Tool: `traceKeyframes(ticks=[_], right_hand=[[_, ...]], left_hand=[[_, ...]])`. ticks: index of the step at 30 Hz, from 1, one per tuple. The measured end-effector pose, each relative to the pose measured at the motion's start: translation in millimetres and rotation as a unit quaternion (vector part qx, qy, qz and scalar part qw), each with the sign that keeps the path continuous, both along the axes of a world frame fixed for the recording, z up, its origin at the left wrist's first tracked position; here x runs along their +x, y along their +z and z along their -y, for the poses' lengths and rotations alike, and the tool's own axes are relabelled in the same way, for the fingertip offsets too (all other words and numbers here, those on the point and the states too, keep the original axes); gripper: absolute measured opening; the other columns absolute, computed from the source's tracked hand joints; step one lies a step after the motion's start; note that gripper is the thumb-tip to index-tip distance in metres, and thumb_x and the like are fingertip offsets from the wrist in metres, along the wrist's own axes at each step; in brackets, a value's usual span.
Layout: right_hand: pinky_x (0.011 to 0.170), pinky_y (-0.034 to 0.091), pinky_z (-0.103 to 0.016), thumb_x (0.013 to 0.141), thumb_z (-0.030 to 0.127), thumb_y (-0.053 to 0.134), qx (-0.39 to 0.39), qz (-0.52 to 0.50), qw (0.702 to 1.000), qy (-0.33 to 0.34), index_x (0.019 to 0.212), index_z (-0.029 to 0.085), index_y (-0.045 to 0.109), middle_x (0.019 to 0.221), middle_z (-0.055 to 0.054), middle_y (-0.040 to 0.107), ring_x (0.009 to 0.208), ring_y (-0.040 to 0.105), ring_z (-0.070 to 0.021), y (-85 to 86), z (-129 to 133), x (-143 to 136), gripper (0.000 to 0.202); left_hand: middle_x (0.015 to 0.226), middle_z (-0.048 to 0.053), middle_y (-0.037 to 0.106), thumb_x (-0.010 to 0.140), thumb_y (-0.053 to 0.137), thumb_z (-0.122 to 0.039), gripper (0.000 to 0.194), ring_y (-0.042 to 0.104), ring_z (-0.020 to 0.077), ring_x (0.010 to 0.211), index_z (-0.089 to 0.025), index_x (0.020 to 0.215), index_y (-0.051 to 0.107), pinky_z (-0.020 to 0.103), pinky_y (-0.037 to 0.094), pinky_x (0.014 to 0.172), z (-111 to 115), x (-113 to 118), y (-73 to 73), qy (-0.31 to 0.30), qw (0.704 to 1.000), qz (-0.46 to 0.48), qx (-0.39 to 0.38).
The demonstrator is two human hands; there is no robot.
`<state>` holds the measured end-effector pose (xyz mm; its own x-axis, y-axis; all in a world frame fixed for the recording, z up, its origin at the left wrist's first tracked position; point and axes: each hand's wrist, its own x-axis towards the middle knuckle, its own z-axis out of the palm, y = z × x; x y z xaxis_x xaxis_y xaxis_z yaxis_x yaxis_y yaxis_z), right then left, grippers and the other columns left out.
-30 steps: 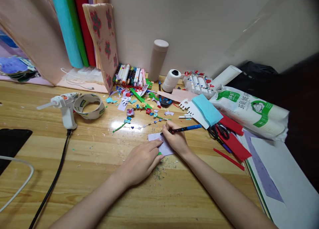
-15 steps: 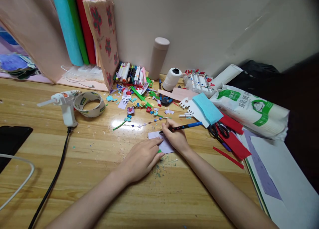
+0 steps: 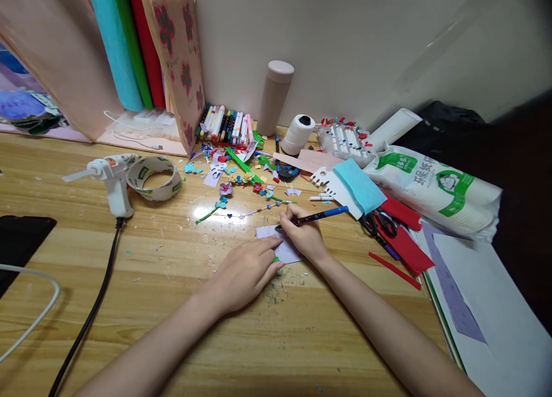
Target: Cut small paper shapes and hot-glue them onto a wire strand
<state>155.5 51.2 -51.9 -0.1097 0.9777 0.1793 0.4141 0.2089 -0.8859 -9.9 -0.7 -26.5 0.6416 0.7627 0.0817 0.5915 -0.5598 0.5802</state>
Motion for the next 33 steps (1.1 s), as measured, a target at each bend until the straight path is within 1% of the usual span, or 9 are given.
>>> traceKeyframes(ticks=[4, 8, 11, 15, 18, 22, 26, 30, 33], right_hand=[[0.052, 0.028, -0.024, 0.082, 0.023, 0.048, 0.001, 0.008, 1.0, -0.003, 0.056, 0.02, 0.032, 0.054, 0.005, 0.035, 0.053, 0.035, -0.0113, 1.3, -0.4, -1.2, 0.03], [0.05, 0.025, -0.024, 0.076, 0.015, 0.048, 0.004, 0.012, 1.0, 0.006, 0.055, 0.02, 0.031, 0.052, 0.006, 0.033, 0.051, 0.033, -0.0107, 0.2, 0.5, -0.4, 0.027], [0.049, 0.024, -0.024, 0.073, 0.013, 0.048, -0.001, 0.011, 1.0, 0.004, 0.054, 0.02, 0.029, 0.051, 0.006, 0.031, 0.05, 0.032, -0.0105, -0.9, 0.6, 1.1, 0.028], [0.051, 0.027, -0.024, 0.079, 0.021, 0.05, -0.015, -0.011, 1.0, -0.012, 0.056, 0.02, 0.032, 0.053, 0.006, 0.034, 0.052, 0.035, -0.011, -1.4, -0.9, 2.3, 0.029], [0.053, 0.03, -0.024, 0.082, 0.027, 0.05, -0.02, -0.014, 1.0, 0.004, 0.057, 0.02, 0.034, 0.053, 0.005, 0.036, 0.053, 0.037, -0.0113, -2.1, -1.6, 2.1, 0.031], [0.051, 0.027, -0.024, 0.081, 0.024, 0.049, -0.005, 0.014, 1.0, 0.017, 0.057, 0.02, 0.032, 0.053, 0.006, 0.034, 0.052, 0.034, -0.011, -2.5, -0.6, 1.7, 0.03], [0.049, 0.025, -0.024, 0.076, 0.017, 0.048, 0.004, 0.018, 1.0, 0.014, 0.055, 0.02, 0.029, 0.051, 0.006, 0.031, 0.051, 0.032, -0.0107, -1.5, -0.2, 1.7, 0.029], [0.051, 0.027, -0.024, 0.079, 0.022, 0.049, -0.01, 0.008, 1.0, 0.002, 0.056, 0.02, 0.031, 0.052, 0.005, 0.033, 0.052, 0.034, -0.0113, -0.7, -0.9, 1.6, 0.029], [0.051, 0.027, -0.024, 0.08, 0.025, 0.049, -0.012, 0.017, 1.0, 0.009, 0.057, 0.02, 0.033, 0.053, 0.005, 0.035, 0.052, 0.035, -0.0116, -0.6, -1.0, 1.3, 0.029]], left_hand=[[0.129, 0.011, 0.054, 0.094, 0.035, -0.032, 0.035, 0.051, 0.0214, 0.117, -0.013, 0.092, 0.064, 0.037, 0.041, 0.1, 0.0, -0.5, -0.3, -0.005, 1.0, 0.0, -0.002], [0.128, 0.01, 0.054, 0.094, 0.035, -0.031, 0.034, 0.051, 0.0212, 0.117, -0.012, 0.096, 0.063, 0.036, 0.041, 0.1, -0.1, -0.7, 0.2, -0.004, 1.0, 0.001, 0.002], [0.128, 0.01, 0.054, 0.094, 0.034, -0.032, 0.035, 0.051, 0.0208, 0.117, -0.012, 0.096, 0.063, 0.035, 0.041, 0.1, 0.1, -0.9, 0.2, -0.007, 1.0, -0.003, 0.0], [0.129, 0.01, 0.054, 0.094, 0.033, -0.032, 0.036, 0.05, 0.0206, 0.118, -0.012, 0.098, 0.063, 0.035, 0.04, 0.102, 0.4, -0.8, -0.5, -0.006, 1.0, -0.007, 0.0], [0.129, 0.01, 0.053, 0.094, 0.033, -0.033, 0.036, 0.05, 0.0206, 0.118, -0.012, 0.099, 0.063, 0.035, 0.04, 0.102, 0.0, -0.4, -1.0, -0.003, 1.0, -0.007, 0.003], [0.129, 0.01, 0.054, 0.094, 0.033, -0.033, 0.037, 0.05, 0.0212, 0.118, -0.012, 0.098, 0.063, 0.036, 0.041, 0.101, -0.3, -0.3, -0.9, -0.004, 1.0, -0.006, 0.006], [0.128, 0.01, 0.054, 0.094, 0.034, -0.032, 0.035, 0.051, 0.0214, 0.117, -0.012, 0.098, 0.063, 0.037, 0.042, 0.1, -0.5, -0.7, 0.3, -0.005, 1.0, 0.0, 0.002], [0.128, 0.011, 0.054, 0.094, 0.034, -0.032, 0.036, 0.05, 0.0213, 0.118, -0.012, 0.098, 0.063, 0.037, 0.041, 0.101, -0.2, -0.7, 1.3, -0.005, 1.0, -0.001, -0.003], [0.128, 0.011, 0.054, 0.094, 0.034, -0.032, 0.036, 0.05, 0.0212, 0.118, -0.012, 0.099, 0.063, 0.036, 0.041, 0.101, 0.1, -0.8, 1.1, -0.006, 1.0, 0.001, -0.003]])
